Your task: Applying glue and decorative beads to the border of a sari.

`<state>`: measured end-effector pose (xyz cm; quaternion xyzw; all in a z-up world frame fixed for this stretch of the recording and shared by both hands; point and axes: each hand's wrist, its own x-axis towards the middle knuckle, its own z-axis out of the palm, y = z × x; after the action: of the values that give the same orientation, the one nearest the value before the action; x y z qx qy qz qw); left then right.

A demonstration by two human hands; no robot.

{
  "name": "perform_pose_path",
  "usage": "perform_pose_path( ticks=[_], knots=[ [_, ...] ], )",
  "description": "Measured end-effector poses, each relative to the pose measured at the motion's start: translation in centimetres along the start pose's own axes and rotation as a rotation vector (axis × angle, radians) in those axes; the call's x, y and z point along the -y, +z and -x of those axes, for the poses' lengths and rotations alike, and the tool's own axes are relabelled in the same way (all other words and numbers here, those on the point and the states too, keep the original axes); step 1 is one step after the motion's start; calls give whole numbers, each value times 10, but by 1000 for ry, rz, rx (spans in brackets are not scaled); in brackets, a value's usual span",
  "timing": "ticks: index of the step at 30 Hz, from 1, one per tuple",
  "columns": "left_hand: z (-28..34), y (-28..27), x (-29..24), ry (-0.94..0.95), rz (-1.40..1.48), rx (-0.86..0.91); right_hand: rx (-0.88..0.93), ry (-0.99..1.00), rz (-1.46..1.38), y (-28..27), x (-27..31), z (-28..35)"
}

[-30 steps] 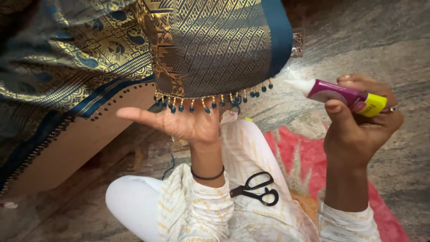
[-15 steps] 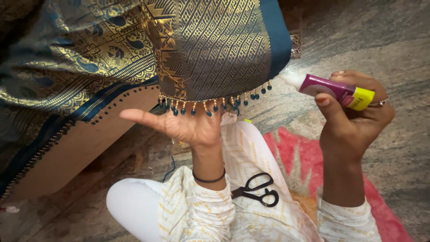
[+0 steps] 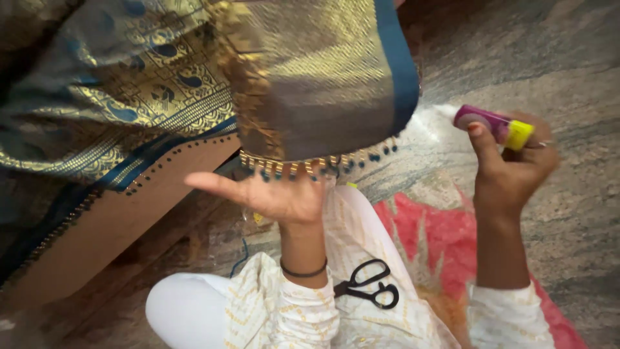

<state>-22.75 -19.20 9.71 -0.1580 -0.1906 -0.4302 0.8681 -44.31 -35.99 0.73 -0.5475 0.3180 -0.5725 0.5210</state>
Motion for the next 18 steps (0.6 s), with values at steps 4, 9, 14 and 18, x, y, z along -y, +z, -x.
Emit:
perform_pose_path(
  ticks=[4, 9, 14, 18],
  knots=[
    [10, -5, 47, 220, -48, -434, -26, 168, 699, -102, -180, 3],
    [32, -27, 101, -69, -191, -847, 220, 646, 1376, -159, -197, 13],
    [32, -46, 115, -78, -168, -683, 448, 405, 589, -83, -203, -103],
    [59, -99, 125, -146, -32, -622, 735, 483, -345, 112, 5, -203]
  ],
)
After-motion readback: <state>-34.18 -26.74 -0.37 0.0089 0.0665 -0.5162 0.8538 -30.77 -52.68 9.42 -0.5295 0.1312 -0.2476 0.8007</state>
